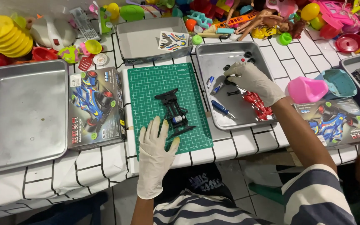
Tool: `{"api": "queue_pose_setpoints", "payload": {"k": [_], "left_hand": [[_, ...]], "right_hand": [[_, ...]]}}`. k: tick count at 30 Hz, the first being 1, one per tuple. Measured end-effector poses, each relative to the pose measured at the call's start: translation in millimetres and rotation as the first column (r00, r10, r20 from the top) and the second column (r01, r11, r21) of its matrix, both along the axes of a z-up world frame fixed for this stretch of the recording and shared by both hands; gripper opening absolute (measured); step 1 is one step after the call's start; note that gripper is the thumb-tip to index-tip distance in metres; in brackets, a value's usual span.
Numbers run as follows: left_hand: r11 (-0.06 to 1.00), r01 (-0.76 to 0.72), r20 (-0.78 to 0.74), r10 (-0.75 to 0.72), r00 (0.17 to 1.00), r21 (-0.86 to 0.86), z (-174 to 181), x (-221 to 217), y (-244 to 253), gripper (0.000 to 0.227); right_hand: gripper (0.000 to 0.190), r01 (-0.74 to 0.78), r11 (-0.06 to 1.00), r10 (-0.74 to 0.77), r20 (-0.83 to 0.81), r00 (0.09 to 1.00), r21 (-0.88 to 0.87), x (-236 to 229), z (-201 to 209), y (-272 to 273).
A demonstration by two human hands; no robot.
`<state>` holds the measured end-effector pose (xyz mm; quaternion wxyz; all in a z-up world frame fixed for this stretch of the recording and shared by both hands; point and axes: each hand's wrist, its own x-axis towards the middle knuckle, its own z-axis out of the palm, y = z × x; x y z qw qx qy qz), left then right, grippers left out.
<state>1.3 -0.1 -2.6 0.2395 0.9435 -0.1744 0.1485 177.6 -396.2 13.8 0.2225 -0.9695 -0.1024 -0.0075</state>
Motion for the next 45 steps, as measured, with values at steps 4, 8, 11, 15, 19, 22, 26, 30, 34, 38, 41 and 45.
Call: {"api": "queue_pose_setpoints", "payload": {"k": [4, 8, 11, 15, 19, 22, 26, 30, 34, 38, 41, 45], "left_hand": [[1.000, -0.006, 0.008, 0.006, 1.000, 0.010, 0, -1, 0, 0.058], [1.000, -0.004, 0.033, 0.004, 0.999, 0.005, 6, -3, -2, 0.056], [1.000, -0.012, 0.067, 0.012, 0.998, -0.001, 12, -2, -2, 0.054], [1.000, -0.012, 0.074, 0.010, 0.997, 0.015, 9, -1, -1, 0.053], [1.000, -0.011, 0.054, 0.010, 0.999, 0.020, 10, -2, -2, 0.055], [1.000, -0.008, 0.056, 0.009, 0.998, -0.019, 12, -3, -2, 0.054], [1.000, -0.013, 0.056, 0.013, 0.998, 0.000, 11, -2, -1, 0.054], [1.000, -0.021, 0.042, 0.021, 0.999, 0.020, 10, -1, -2, 0.054], [0.998, -0.036, 0.055, 0.034, 0.998, 0.045, 9, -2, -2, 0.056], [1.000, -0.021, 0.024, 0.020, 0.999, 0.019, 9, -1, -2, 0.053], [1.000, -0.019, 0.025, 0.019, 1.000, 0.010, 10, -2, -3, 0.052], [0.999, -0.028, 0.035, 0.027, 0.999, 0.017, 7, 0, -4, 0.053]], "right_hand": [[0.029, 0.027, 1.000, -0.026, -0.049, 0.998, 0.013, -2, -4, -2], [0.032, -0.006, 1.000, 0.007, -0.077, 0.997, 0.004, -14, 15, 7], [0.032, -0.059, 0.998, 0.055, -0.097, 0.994, -0.032, -14, 22, 10], [0.033, -0.061, 0.998, 0.062, -0.115, 0.991, 0.010, -19, 32, 15], [0.033, -0.165, 0.986, 0.165, -0.032, 0.986, 0.012, -9, 9, 0], [0.033, -0.173, 0.984, 0.172, -0.017, 0.985, -0.044, -6, 7, 1], [0.032, -0.079, 0.996, 0.070, -0.182, 0.981, -0.046, -18, 37, 23], [0.028, -0.131, 0.991, 0.127, -0.095, 0.987, -0.037, -11, 22, 10], [0.029, -0.079, 0.995, 0.065, -0.201, 0.977, -0.062, -9, 28, 15], [0.030, -0.075, 0.989, 0.039, -0.261, 0.965, -0.129, -6, 34, 20], [0.030, -0.110, 0.975, 0.054, -0.276, 0.960, -0.192, -6, 37, 25], [0.032, -0.123, 0.952, 0.036, -0.297, 0.954, -0.280, 3, 23, 21]]}}
